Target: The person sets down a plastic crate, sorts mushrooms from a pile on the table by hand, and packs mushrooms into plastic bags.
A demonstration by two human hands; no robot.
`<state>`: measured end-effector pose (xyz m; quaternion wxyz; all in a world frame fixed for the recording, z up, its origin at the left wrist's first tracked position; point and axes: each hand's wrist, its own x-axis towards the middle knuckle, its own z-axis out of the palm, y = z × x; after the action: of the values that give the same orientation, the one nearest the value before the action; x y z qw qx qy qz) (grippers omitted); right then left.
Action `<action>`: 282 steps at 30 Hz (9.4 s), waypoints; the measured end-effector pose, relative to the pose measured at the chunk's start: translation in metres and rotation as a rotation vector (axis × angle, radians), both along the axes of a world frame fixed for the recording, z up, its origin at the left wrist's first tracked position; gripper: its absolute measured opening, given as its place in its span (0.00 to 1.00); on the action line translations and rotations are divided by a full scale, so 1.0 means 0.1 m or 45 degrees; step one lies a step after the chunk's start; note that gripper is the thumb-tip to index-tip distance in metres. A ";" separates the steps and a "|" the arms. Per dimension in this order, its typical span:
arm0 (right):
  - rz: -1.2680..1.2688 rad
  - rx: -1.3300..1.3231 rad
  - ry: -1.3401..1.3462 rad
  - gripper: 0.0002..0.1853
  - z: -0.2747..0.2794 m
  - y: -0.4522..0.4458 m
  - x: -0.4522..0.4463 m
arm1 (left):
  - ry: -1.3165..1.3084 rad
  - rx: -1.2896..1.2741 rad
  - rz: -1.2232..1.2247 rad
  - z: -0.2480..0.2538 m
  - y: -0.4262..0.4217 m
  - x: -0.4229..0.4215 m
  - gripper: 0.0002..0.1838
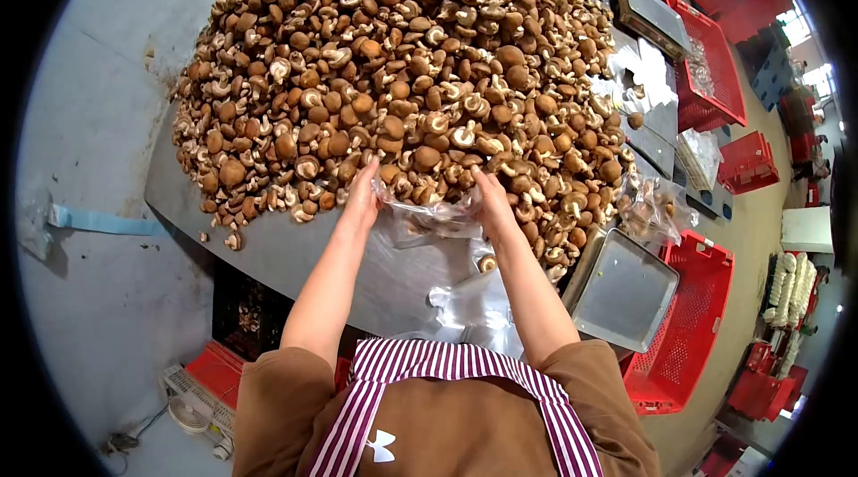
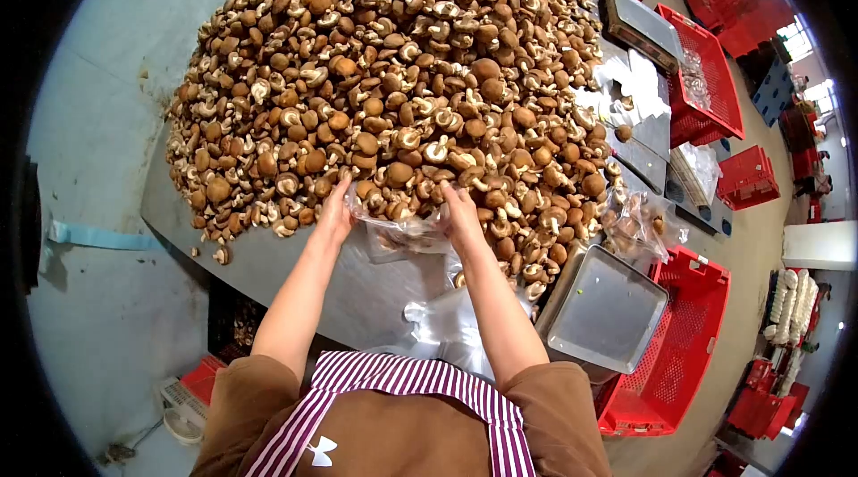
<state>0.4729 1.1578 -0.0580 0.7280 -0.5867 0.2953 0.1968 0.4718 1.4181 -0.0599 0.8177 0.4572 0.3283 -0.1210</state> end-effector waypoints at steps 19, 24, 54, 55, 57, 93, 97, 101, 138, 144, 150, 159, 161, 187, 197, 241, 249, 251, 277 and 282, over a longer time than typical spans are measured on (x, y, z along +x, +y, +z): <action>0.201 -0.374 -0.314 0.28 -0.37 0.16 -0.28 | -0.168 0.970 -0.957 0.21 -0.49 0.25 0.27; 0.207 -0.329 -0.394 0.24 0.41 0.18 -0.81 | -0.395 0.942 -0.770 0.47 -0.40 -0.39 0.27; 0.120 0.134 -0.585 0.18 1.42 -0.48 -2.10 | -0.723 0.723 -0.355 1.71 -0.24 -2.17 0.18; 0.148 0.026 -0.571 0.17 1.40 -0.49 -2.07 | -0.723 0.723 -0.359 1.67 -0.23 -2.15 0.18; 0.171 -0.084 -0.555 0.17 1.27 -0.53 -2.07 | -0.532 0.778 -0.366 1.48 -0.18 -2.11 0.18; -0.645 0.126 -1.221 0.10 2.46 -1.39 -1.25 | -0.373 0.267 -0.659 0.36 -0.54 -0.41 0.29; -0.664 -0.092 -1.471 0.12 2.45 -1.90 -1.12 | -0.367 -0.043 -0.550 0.67 -0.50 -0.57 0.29; -0.816 -0.299 -1.275 0.11 2.07 -2.20 -1.02 | -0.394 -0.327 -0.466 0.69 -0.43 -0.71 0.27; 0.181 -0.557 -0.621 0.15 0.92 -0.59 -2.04 | -0.867 1.687 -0.638 0.12 -0.68 -0.66 0.13; 0.419 -0.552 -0.580 0.12 0.68 -0.55 -2.12 | -0.490 1.067 0.049 0.17 0.63 -1.61 0.14; 0.490 -0.606 -0.528 0.11 0.46 -0.60 -2.25 | 0.090 0.692 1.297 0.25 2.88 -2.90 0.23; 0.691 -1.128 -0.311 0.14 0.30 -0.49 -2.47 | 0.088 0.599 0.475 -0.06 1.79 -2.75 0.21; 0.688 -1.218 -0.297 0.15 0.21 -0.42 -2.50 | 0.009 0.743 0.081 0.24 0.87 -2.48 0.16; 0.587 -1.628 -0.692 0.06 -0.13 -0.58 -2.55 | -0.494 1.510 -1.245 -0.06 -0.90 -2.40 0.11; 0.516 -1.414 -0.598 0.05 0.14 -0.86 -2.47 | -0.437 1.650 -1.396 -0.10 -0.82 -2.38 0.10; 0.344 -0.874 -0.362 0.05 0.33 -0.93 -2.03 | -0.060 -0.133 -0.869 0.12 -0.78 -1.98 0.25; 0.636 -0.919 -0.101 0.12 0.24 -0.89 -2.17 | 0.039 -0.103 -0.883 0.37 -0.79 -2.07 0.29; 0.547 -0.763 -0.112 0.11 0.30 -0.84 -2.16 | -0.024 -0.028 -0.879 0.30 -0.80 -2.10 0.29; 0.584 -0.954 -0.524 0.20 1.53 -0.10 -2.06 | -0.431 0.187 -0.577 0.72 -1.12 -2.03 0.13; 0.588 -0.835 -0.428 0.37 1.19 -0.14 -2.07 | -0.533 0.421 -0.593 0.56 -1.12 -2.08 0.16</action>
<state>0.2664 1.1436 0.0608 0.4779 -0.8614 0.0807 0.1519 0.2637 1.3060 -0.0037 0.7325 0.6610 0.0557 -0.1531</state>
